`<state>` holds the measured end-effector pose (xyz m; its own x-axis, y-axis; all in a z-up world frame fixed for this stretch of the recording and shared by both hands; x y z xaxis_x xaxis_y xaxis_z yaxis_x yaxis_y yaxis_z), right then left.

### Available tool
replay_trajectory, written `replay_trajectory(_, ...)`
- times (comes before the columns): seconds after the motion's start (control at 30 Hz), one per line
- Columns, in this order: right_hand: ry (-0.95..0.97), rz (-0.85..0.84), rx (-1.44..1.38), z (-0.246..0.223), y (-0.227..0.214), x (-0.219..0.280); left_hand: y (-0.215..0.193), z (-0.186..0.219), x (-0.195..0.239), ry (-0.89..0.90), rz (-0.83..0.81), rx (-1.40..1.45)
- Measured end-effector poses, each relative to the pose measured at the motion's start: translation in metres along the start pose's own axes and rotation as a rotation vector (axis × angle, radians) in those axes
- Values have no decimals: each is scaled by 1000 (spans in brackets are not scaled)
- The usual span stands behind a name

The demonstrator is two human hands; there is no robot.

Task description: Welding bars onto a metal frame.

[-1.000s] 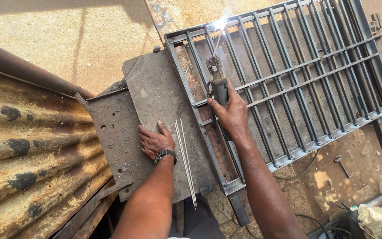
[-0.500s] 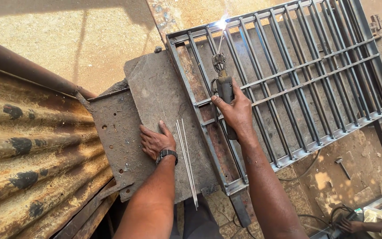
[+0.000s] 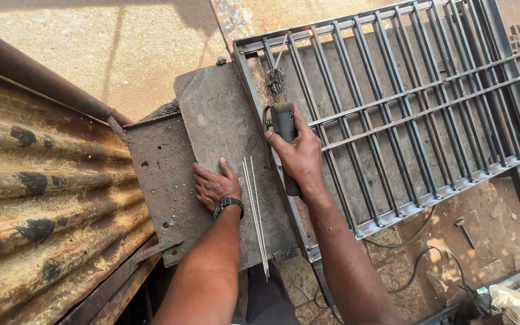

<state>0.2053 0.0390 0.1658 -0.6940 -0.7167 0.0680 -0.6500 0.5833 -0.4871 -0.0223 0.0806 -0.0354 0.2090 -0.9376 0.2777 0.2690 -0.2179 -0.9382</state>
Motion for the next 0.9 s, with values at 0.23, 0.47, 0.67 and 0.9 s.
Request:
replay_trajectory(0.23,-113,3,23,1,8,-5,-2,0,0,10,19,-7)
replay_trajectory(0.47,-22,-18,42,18,12,-9,6,-1,-3,15,-51,-24)
replay_trajectory(0.67,-28,-17,52,21,11,-10,3,0,-2,8,-55,-26)
replay_trajectory(0.9,-58,-5,57,19,11,-11,-2,1,-2,1,-78,-24)
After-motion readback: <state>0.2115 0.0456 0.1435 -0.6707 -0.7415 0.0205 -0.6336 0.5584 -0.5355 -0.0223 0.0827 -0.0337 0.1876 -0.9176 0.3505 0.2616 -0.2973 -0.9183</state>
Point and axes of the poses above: each hand's wrist, its own x-axis away from the middle knuckle, its own y-axis out of the palm, z = x × y, the point moved 9 cm from there along -x, towards the middle knuckle, and after that the axes turned 11 degrees about -x, right-handed, at the moved point
